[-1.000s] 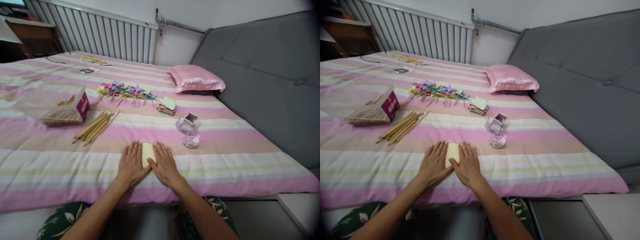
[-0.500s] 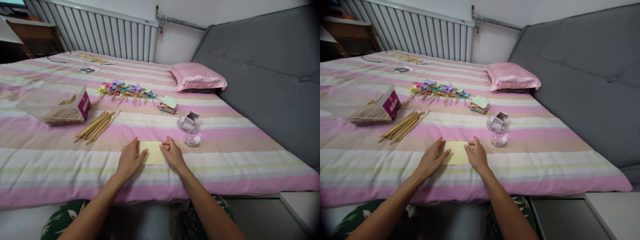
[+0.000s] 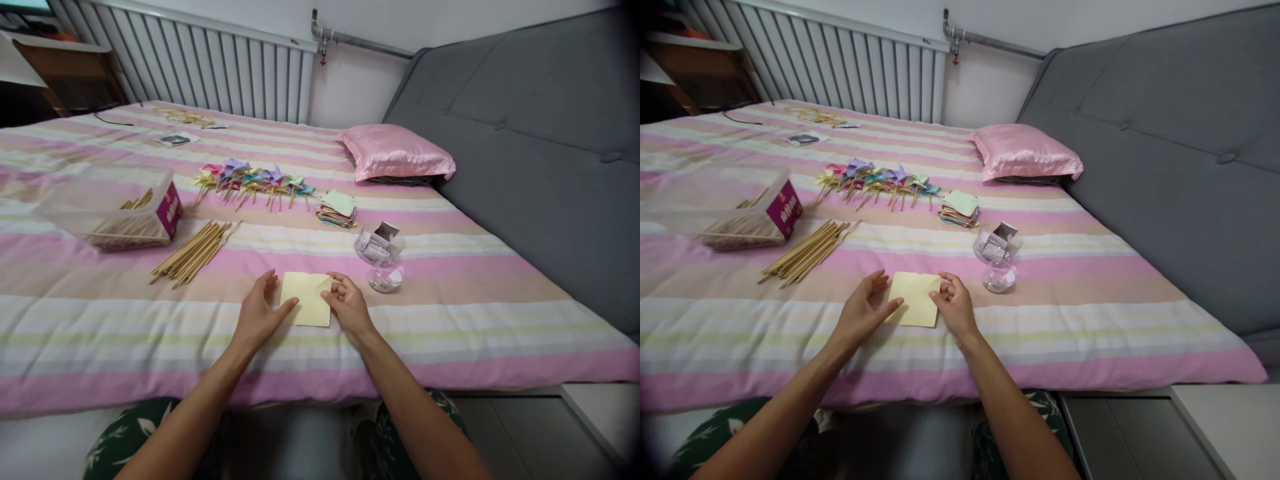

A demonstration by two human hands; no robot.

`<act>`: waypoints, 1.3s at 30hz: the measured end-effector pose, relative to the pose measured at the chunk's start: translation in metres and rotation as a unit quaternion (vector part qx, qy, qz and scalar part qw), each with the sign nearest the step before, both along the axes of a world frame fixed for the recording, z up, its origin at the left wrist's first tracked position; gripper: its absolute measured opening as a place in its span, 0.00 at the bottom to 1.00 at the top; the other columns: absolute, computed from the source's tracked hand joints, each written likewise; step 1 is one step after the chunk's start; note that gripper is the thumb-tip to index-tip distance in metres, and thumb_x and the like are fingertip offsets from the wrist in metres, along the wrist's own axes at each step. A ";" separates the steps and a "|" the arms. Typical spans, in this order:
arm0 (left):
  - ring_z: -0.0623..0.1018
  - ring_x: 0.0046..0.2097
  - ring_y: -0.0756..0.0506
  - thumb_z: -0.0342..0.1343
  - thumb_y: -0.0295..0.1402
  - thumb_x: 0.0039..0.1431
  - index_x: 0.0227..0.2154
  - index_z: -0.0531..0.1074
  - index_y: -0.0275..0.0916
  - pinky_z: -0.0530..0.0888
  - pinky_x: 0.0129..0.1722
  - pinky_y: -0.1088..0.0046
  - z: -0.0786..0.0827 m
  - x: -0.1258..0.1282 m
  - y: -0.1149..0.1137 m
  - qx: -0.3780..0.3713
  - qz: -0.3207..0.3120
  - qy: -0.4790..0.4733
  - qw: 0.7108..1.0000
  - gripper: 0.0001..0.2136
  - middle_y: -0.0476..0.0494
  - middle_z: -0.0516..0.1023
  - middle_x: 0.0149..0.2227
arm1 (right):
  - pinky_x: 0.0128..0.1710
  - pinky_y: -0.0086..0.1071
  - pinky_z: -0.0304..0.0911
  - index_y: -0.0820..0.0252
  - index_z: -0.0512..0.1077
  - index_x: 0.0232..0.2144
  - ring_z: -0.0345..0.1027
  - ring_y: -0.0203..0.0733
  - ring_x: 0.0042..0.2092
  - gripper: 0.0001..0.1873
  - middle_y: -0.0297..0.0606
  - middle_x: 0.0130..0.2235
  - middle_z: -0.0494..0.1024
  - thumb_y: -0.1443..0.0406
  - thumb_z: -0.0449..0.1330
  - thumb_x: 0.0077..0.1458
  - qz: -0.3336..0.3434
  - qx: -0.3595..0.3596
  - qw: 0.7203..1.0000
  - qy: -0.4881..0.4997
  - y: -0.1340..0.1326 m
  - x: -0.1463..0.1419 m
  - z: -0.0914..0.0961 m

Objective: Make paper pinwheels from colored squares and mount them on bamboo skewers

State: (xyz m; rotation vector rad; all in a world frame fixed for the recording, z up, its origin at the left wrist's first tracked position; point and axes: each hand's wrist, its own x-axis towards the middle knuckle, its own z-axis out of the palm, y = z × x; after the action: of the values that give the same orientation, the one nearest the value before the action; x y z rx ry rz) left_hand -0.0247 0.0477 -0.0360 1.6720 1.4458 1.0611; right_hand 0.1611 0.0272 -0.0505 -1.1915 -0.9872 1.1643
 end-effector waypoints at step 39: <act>0.75 0.28 0.51 0.65 0.39 0.43 0.36 0.78 0.35 0.68 0.27 0.79 0.027 0.000 -0.010 -0.245 -0.089 -0.270 0.927 0.16 0.43 0.81 0.32 | 0.32 0.29 0.65 0.61 0.73 0.30 0.69 0.35 0.30 0.16 0.33 0.29 0.78 0.61 0.69 0.37 -0.085 -0.066 0.976 0.190 -0.003 -0.003 0.012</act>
State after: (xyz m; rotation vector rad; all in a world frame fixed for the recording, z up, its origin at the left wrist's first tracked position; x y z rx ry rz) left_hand -0.0245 0.0381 -0.0092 1.0240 1.0557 0.8718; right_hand 0.1583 0.0240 -0.0380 -1.0794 -0.5153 1.2749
